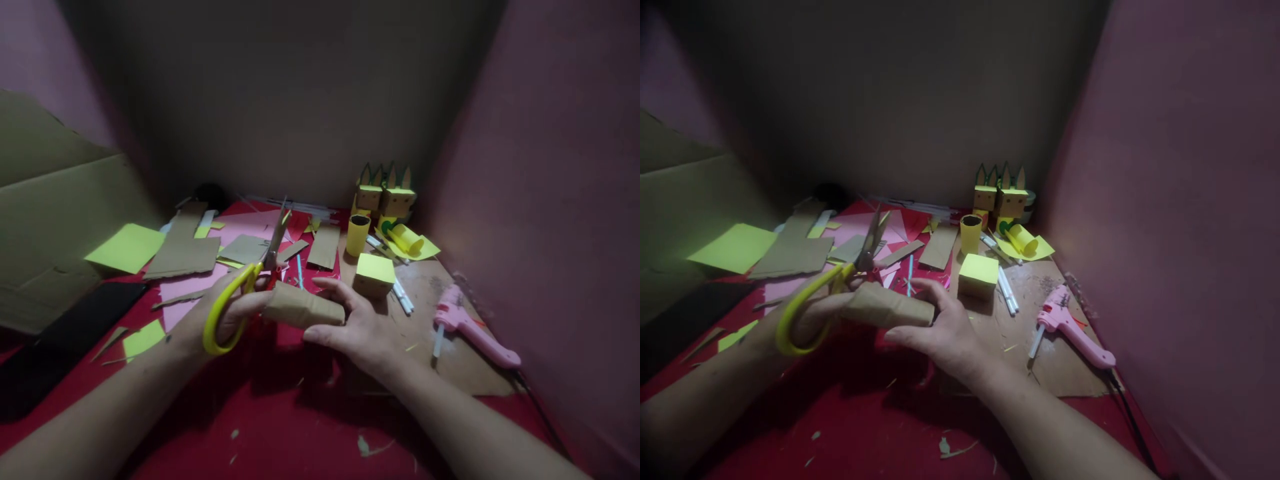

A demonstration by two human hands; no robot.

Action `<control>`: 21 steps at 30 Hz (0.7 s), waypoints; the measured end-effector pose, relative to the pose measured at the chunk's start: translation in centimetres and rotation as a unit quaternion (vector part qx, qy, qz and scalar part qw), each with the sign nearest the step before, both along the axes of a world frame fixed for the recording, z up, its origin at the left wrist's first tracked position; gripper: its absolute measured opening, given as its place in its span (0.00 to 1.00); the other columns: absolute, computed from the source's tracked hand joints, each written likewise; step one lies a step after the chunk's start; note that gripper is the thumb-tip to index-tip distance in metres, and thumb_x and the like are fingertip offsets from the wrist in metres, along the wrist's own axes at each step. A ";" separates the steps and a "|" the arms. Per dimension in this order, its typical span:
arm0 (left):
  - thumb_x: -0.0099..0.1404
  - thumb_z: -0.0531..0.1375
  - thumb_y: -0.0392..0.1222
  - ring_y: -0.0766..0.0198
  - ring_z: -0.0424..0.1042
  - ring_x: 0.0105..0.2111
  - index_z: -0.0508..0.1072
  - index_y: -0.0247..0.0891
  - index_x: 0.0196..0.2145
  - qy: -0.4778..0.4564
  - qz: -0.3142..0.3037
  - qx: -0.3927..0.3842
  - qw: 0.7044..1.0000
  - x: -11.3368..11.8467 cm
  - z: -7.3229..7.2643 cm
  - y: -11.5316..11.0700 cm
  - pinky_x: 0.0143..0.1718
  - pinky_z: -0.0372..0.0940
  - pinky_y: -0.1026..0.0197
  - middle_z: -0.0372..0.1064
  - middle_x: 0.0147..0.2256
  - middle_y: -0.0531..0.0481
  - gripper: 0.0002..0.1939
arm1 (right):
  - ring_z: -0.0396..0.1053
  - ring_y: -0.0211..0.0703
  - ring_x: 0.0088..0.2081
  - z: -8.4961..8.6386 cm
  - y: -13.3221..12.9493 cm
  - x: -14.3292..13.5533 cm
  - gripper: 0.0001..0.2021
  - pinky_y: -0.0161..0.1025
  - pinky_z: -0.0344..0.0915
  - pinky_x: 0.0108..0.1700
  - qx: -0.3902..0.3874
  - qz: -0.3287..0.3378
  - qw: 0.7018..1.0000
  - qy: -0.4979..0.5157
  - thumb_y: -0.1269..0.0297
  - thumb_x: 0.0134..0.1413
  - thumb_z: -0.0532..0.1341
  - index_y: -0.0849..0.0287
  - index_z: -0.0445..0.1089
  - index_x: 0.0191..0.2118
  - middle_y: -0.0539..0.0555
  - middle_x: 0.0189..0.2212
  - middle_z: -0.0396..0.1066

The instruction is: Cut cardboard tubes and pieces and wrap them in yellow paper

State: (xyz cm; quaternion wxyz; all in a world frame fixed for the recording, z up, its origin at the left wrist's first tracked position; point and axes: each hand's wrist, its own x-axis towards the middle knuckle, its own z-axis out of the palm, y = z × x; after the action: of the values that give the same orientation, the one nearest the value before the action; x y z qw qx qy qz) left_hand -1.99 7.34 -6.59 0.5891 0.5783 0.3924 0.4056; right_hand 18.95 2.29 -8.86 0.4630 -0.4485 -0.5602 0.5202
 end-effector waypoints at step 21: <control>0.44 0.70 0.38 0.64 0.67 0.26 0.72 0.39 0.32 -0.016 0.006 0.007 1.000 -0.4 -1.1 0.4 0.28 0.65 0.63 0.70 0.25 0.56 0.16 | 0.72 0.41 0.39 -0.9 0.4 0.5 0.14 0.40 0.71 0.41 0.197 -0.042 0.979 0.041 0.71 0.55 0.65 0.49 0.78 0.46 0.50 0.40 0.75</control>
State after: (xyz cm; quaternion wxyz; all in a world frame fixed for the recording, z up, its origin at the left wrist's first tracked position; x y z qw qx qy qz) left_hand -2.43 7.71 -7.71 0.5888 0.5733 0.3839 0.4211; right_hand 19.42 2.70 -9.77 0.5859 -0.3501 -0.6132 0.3977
